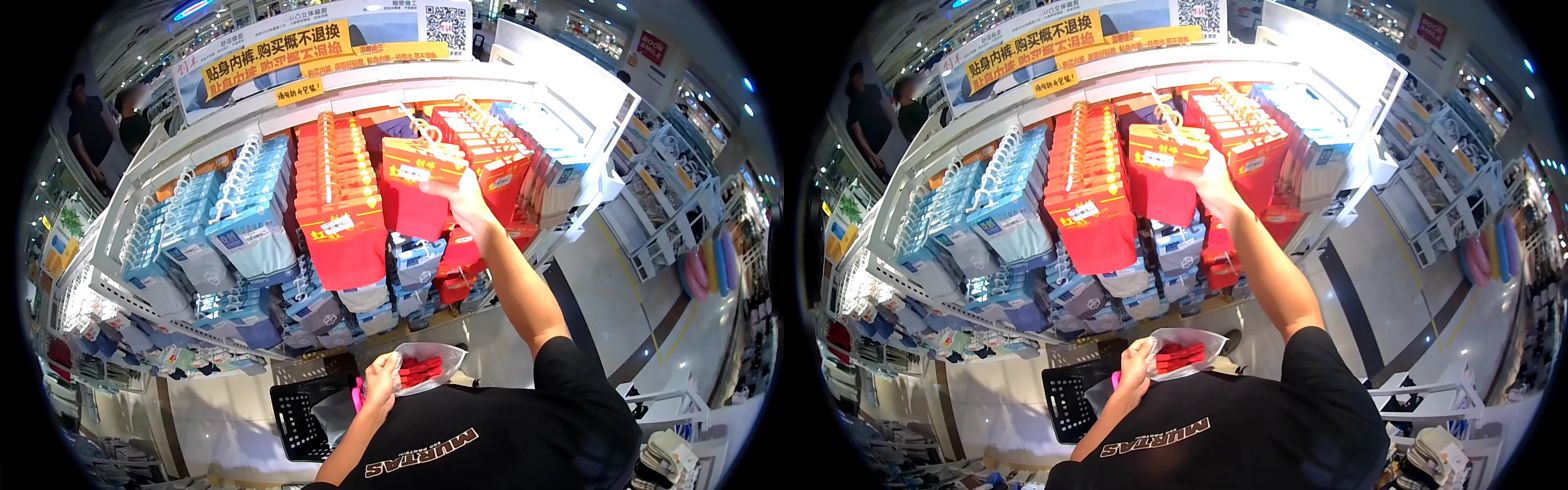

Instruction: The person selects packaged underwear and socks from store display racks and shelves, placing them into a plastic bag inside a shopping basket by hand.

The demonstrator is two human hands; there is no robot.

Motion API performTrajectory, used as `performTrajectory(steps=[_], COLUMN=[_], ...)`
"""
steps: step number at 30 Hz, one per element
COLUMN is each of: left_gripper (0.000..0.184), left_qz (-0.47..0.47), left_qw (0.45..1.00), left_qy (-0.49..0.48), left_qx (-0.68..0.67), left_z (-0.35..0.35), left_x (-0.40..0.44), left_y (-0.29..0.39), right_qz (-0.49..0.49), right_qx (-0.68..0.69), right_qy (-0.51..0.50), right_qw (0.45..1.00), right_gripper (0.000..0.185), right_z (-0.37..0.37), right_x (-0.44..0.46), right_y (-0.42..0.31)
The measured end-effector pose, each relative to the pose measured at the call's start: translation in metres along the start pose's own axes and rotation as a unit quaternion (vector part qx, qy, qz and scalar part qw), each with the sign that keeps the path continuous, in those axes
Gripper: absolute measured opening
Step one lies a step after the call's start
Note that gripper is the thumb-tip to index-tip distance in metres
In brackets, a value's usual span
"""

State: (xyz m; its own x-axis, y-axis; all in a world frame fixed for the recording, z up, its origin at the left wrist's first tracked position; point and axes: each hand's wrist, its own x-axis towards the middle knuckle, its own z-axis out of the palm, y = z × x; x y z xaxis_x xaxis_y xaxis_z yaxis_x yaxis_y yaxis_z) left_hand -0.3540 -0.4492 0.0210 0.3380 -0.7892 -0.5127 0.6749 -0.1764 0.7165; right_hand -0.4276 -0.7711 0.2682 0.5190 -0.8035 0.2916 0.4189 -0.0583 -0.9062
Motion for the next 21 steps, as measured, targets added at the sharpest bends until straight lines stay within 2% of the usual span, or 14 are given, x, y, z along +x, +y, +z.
performTrajectory(steps=[1, 4, 6, 8, 9, 11, 13, 16, 17, 18, 20, 21], left_gripper=[0.017, 0.015, 0.013, 0.012, 0.011, 0.011, 0.012, 0.014, 0.015, 0.015, 0.017, 0.018], left_qz=[-0.005, 0.032, 0.042, -0.02, -0.019, 0.017, 0.014, -0.007, -0.01, -0.014, 0.001, 0.018], left_qw=[1.0, 0.997, 0.998, 0.999, 0.999, 0.999, 1.0, 1.0, 1.0, 1.0, 1.0, 1.0], left_qy=[-0.003, 0.071, 0.056, 0.042, 0.047, 0.042, 0.011, -0.011, -0.017, -0.023, -0.022, -0.014], left_qx=[-0.012, 0.0, -0.009, -0.023, 0.0, -0.004, -0.007, -0.011, -0.002, 0.007, 0.015, 0.015], left_z=[-0.001, 0.009, 0.01, 0.009, 0.013, 0.007, 0.007, 0.01, 0.011, 0.01, 0.013, 0.015], left_x=[0.0, 0.007, 0.009, 0.006, 0.003, 0.018, 0.017, 0.011, 0.012, 0.012, 0.014, 0.017], left_y=[0.001, 0.0, 0.0, 0.01, 0.015, -0.002, 0.003, 0.017, 0.02, 0.023, 0.022, 0.018], right_qz=[-0.007, -0.002, -0.007, 0.003, 0.011, -0.025, 0.007, -0.11, -0.127, -0.081, -0.027, -0.067], right_qx=[0.004, 0.013, -0.005, -0.05, -0.06, -0.134, -0.12, -0.185, -0.19, -0.13, -0.12, -0.147], right_qy=[-0.02, -0.058, -0.076, -0.081, -0.058, -0.079, -0.049, -0.202, -0.188, -0.192, -0.247, -0.276], right_qw=[1.0, 0.998, 0.997, 0.995, 0.996, 0.987, 0.992, 0.955, 0.955, 0.969, 0.961, 0.947], right_gripper=[0.052, 0.051, 0.056, 0.059, 0.065, 0.061, 0.055, 0.052, 0.055, 0.056, 0.057, 0.054], right_z=[-0.001, -0.011, -0.012, -0.016, -0.032, -0.035, -0.039, -0.052, -0.053, -0.053, -0.055, -0.06], right_x=[-0.01, -0.027, -0.038, -0.05, -0.052, -0.061, -0.075, -0.076, -0.087, -0.092, -0.098, -0.099], right_y=[-0.008, -0.02, -0.033, -0.048, -0.039, -0.052, -0.056, -0.059, -0.06, -0.055, -0.049, -0.043])
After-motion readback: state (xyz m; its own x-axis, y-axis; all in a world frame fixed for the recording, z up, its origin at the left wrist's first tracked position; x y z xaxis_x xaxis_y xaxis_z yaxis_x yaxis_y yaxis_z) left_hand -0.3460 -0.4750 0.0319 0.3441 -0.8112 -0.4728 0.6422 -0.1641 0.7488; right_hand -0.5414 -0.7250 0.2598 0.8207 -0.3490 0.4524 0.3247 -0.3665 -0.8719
